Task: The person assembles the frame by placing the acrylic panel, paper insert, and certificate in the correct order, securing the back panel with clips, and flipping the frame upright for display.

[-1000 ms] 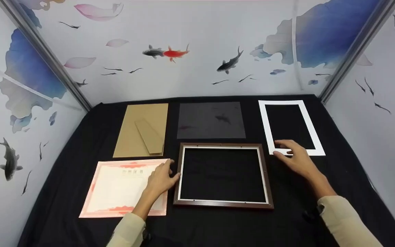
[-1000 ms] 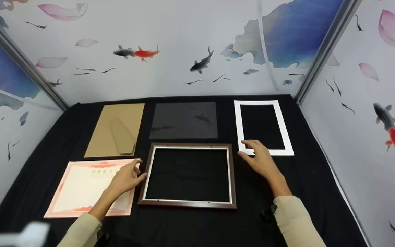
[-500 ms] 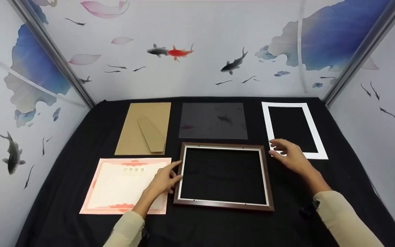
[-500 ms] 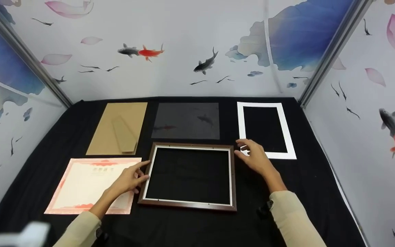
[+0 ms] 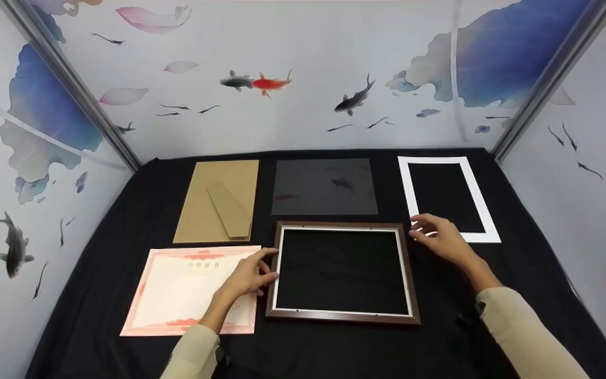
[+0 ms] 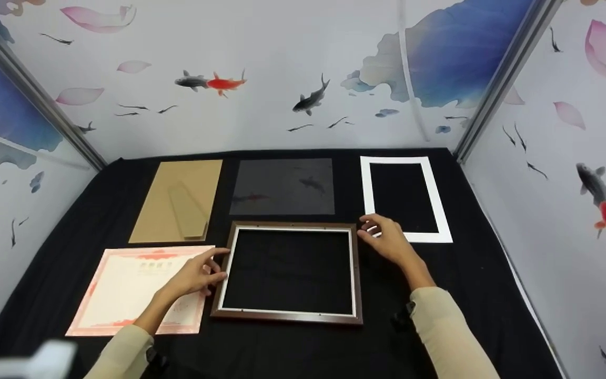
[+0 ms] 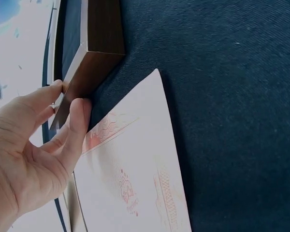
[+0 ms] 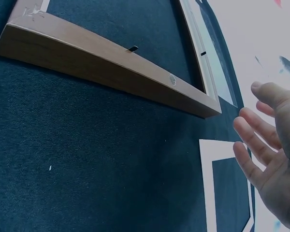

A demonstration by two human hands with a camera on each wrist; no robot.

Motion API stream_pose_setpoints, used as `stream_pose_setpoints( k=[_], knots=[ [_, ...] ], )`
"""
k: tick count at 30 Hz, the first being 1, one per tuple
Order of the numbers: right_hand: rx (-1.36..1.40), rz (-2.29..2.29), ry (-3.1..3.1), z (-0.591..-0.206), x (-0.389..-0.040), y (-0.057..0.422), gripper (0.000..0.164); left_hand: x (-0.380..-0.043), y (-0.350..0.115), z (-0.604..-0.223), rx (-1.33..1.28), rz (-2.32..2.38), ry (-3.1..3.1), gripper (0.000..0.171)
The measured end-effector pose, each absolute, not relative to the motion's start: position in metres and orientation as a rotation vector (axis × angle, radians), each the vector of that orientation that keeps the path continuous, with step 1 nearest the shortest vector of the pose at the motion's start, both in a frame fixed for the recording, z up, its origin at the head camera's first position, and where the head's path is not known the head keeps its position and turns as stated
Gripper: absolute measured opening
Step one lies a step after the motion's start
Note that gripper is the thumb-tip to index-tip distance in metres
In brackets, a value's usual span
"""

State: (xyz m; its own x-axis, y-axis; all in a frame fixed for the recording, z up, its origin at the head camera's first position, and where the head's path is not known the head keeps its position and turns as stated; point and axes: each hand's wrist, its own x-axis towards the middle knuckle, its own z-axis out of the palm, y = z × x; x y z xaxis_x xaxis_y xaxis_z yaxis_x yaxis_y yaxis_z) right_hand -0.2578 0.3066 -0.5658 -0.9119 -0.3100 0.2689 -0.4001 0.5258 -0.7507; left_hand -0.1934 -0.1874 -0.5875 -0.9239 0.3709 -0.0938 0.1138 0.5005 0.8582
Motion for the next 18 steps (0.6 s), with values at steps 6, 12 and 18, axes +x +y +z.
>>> stream_pose_setpoints(
  k=[6,12,18],
  knots=[
    [0.641,1.411,-2.694,-0.56,-0.265,0.306,0.03,-0.197,-0.189,-0.59,0.38,1.429,2.431,0.06],
    [0.649,1.448,-2.709,-0.562,-0.272,0.303,0.033,-0.195,-0.191,-0.59,0.408,1.445,2.415,0.061],
    [0.664,1.433,-2.702,-0.565,-0.28,0.3,0.034,-0.197,-0.187,-0.584,0.368,1.446,2.379,0.064]
  ],
)
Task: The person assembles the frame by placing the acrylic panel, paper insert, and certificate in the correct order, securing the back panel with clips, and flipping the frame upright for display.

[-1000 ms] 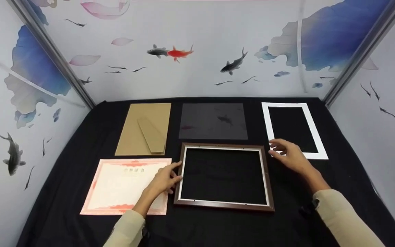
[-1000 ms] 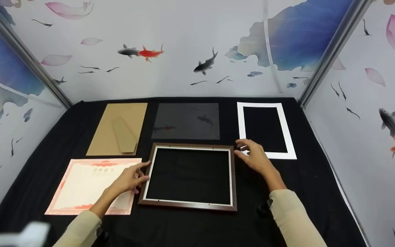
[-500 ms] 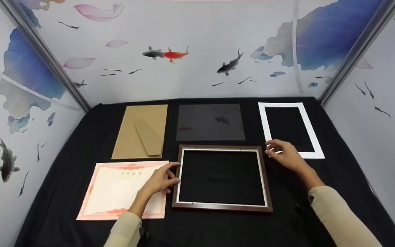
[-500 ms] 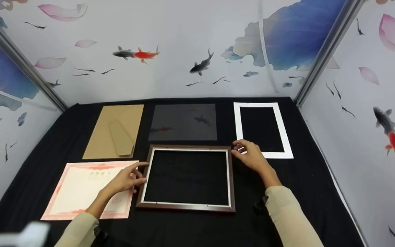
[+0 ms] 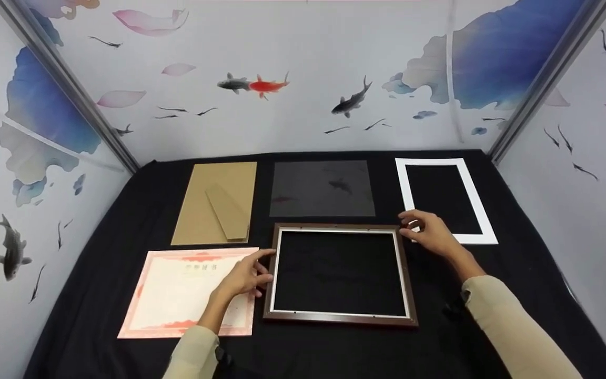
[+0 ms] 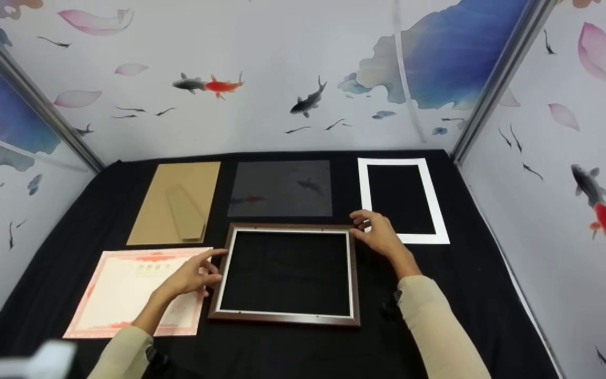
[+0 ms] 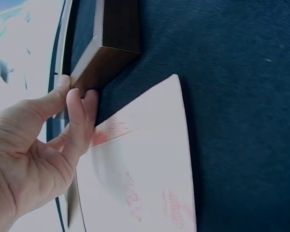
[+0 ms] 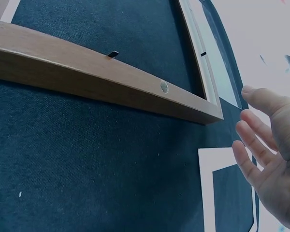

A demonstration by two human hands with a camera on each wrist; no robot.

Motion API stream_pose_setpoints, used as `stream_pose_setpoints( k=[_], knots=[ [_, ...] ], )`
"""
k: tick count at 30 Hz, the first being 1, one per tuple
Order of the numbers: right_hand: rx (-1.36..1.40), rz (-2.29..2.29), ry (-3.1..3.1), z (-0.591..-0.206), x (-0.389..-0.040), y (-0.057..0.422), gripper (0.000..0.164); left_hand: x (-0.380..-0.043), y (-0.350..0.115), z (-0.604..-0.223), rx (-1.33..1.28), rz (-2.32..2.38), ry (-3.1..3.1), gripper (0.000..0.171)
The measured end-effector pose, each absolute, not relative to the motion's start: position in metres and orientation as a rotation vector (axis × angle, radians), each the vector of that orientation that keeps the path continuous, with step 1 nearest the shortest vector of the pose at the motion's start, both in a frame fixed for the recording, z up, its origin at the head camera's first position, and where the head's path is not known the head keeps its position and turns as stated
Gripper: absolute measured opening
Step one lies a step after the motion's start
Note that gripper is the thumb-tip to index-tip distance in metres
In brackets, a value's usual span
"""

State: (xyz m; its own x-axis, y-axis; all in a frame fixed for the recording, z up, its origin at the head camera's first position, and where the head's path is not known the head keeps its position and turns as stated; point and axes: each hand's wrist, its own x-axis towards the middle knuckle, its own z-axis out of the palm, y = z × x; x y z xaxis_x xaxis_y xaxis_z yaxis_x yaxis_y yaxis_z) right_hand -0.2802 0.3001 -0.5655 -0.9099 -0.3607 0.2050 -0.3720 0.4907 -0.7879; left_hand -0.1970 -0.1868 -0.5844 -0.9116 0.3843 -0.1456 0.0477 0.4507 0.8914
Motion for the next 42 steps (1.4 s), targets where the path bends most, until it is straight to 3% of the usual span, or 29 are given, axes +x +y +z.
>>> stream_pose_setpoints(
  k=[22,34,42],
  knots=[
    [0.661,1.392,-2.682,-0.572,-0.31,0.274,0.029,-0.196,-0.178,-0.571,0.295,1.361,2.443,0.062],
    [0.631,1.404,-2.753,-0.583,-0.328,0.27,0.044,-0.197,-0.173,-0.57,0.26,1.351,2.42,0.062],
    [0.632,1.408,-2.75,-0.591,-0.338,0.261,0.045,-0.196,-0.173,-0.57,0.241,1.356,2.43,0.061]
  ],
)
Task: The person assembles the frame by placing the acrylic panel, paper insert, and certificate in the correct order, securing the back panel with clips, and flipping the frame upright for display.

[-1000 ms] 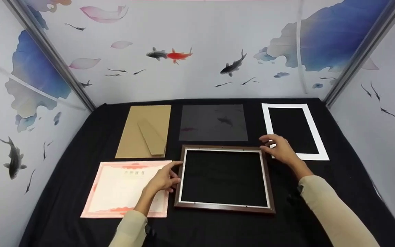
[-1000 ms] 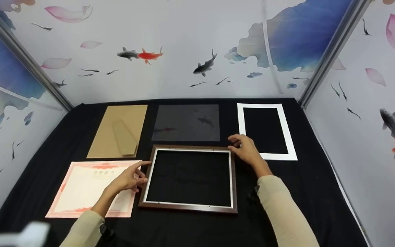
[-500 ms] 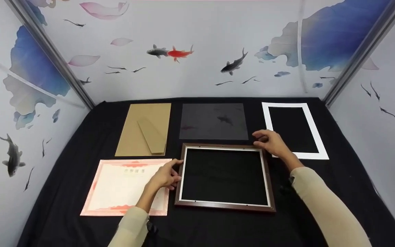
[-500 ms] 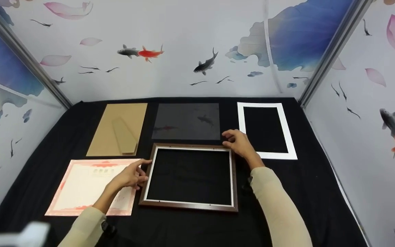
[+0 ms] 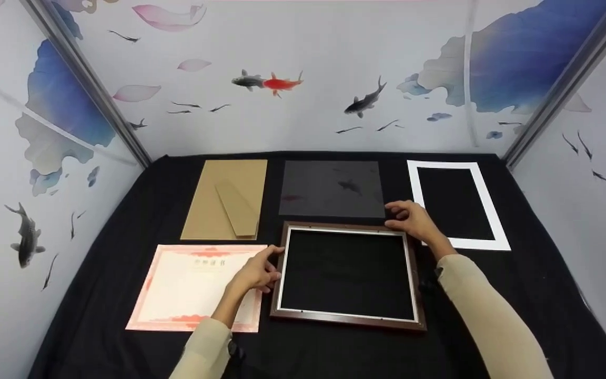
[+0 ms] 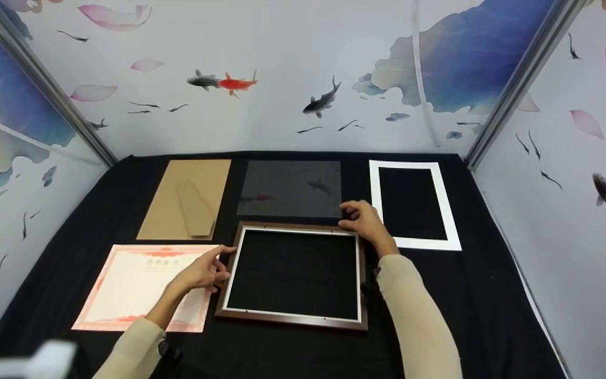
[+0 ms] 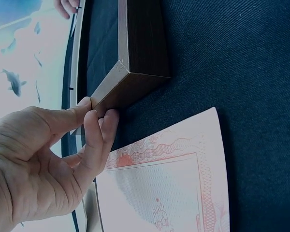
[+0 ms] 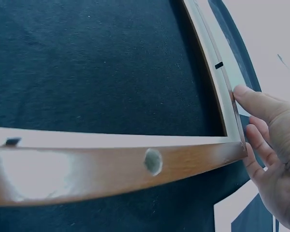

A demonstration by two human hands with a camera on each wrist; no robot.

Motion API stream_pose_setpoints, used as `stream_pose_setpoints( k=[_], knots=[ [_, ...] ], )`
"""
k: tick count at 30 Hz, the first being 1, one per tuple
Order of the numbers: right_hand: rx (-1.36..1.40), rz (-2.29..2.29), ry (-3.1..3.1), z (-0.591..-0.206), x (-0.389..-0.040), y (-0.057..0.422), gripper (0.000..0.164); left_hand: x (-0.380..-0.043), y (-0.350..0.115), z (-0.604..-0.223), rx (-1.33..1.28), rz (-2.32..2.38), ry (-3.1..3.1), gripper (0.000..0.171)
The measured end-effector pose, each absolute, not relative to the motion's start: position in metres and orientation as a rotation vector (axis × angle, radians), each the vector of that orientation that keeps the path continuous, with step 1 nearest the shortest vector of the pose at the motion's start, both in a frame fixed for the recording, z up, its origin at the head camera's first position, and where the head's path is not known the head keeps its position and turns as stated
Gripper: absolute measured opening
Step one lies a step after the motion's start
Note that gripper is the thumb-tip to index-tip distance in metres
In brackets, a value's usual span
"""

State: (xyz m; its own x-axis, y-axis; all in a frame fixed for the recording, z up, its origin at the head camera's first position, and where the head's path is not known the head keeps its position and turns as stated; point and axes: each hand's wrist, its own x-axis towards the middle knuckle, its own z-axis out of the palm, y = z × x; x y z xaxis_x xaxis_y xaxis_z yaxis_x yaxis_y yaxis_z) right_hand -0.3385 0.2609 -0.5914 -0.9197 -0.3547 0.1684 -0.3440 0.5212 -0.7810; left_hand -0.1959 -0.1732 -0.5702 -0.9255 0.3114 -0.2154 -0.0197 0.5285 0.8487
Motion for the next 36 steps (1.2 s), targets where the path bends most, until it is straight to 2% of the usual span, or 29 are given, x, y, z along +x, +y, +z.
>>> stream_pose_setpoints(
  k=[26,36],
  knots=[
    [-0.742,-0.98,2.784,-0.599,-0.378,0.24,0.049,-0.193,-0.18,-0.571,0.255,1.373,2.414,0.06],
    [-0.793,-0.902,2.802,-0.597,-0.379,0.247,0.039,-0.198,-0.176,-0.573,0.274,1.386,2.404,0.061]
  ],
)
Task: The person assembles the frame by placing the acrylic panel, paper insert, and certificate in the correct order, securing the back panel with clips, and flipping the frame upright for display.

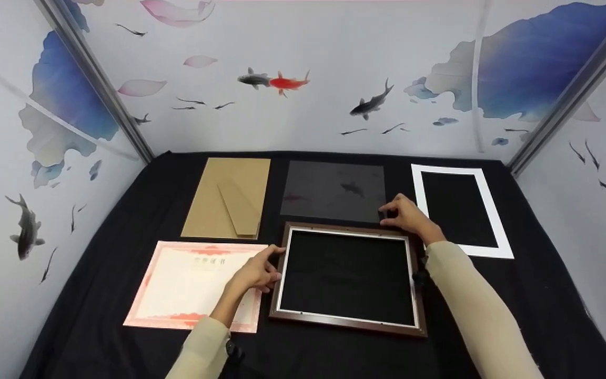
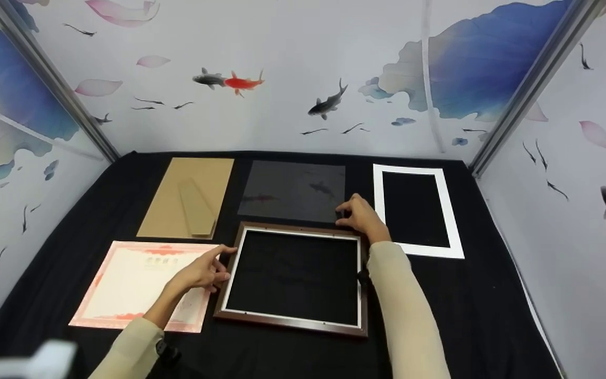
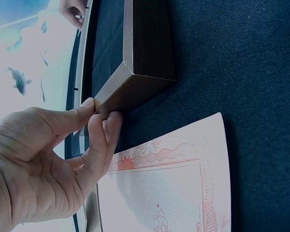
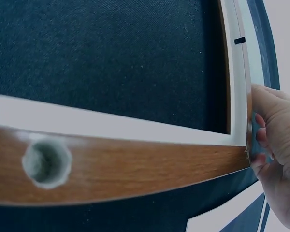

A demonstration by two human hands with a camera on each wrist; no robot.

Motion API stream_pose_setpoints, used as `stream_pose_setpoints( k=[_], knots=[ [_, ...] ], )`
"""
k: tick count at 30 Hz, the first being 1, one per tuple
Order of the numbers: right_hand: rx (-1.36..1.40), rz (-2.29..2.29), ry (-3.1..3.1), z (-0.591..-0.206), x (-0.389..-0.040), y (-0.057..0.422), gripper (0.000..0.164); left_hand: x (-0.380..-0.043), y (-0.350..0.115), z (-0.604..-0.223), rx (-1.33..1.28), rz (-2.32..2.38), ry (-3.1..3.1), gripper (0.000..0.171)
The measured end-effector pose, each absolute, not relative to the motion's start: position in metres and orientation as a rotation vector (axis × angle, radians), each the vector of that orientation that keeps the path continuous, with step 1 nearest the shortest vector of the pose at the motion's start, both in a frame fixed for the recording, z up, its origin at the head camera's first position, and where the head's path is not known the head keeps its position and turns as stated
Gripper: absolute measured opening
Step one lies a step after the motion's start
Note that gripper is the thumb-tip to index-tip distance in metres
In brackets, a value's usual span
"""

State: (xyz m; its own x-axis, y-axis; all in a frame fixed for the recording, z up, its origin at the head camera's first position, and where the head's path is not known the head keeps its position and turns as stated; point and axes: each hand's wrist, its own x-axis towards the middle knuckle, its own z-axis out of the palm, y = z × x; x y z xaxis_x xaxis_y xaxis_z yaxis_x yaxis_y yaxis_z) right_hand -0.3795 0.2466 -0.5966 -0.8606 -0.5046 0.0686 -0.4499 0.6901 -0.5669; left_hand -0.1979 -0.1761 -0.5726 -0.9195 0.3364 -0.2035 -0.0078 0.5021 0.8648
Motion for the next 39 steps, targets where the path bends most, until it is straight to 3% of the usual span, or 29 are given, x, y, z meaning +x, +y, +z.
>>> stream_pose_setpoints(
  k=[10,27,39],
  knots=[
    [-0.842,-0.927,2.805,-0.598,-0.38,0.244,0.035,-0.198,-0.178,-0.572,0.3,1.377,2.422,0.06],
    [-1.178,-0.558,2.933,-0.594,-0.376,0.244,0.02,-0.199,-0.177,-0.572,0.272,1.342,2.429,0.062],
    [-1.367,-0.77,3.155,-0.577,-0.378,0.245,0.011,-0.198,-0.179,-0.573,0.297,1.366,2.426,0.061]
  ],
)
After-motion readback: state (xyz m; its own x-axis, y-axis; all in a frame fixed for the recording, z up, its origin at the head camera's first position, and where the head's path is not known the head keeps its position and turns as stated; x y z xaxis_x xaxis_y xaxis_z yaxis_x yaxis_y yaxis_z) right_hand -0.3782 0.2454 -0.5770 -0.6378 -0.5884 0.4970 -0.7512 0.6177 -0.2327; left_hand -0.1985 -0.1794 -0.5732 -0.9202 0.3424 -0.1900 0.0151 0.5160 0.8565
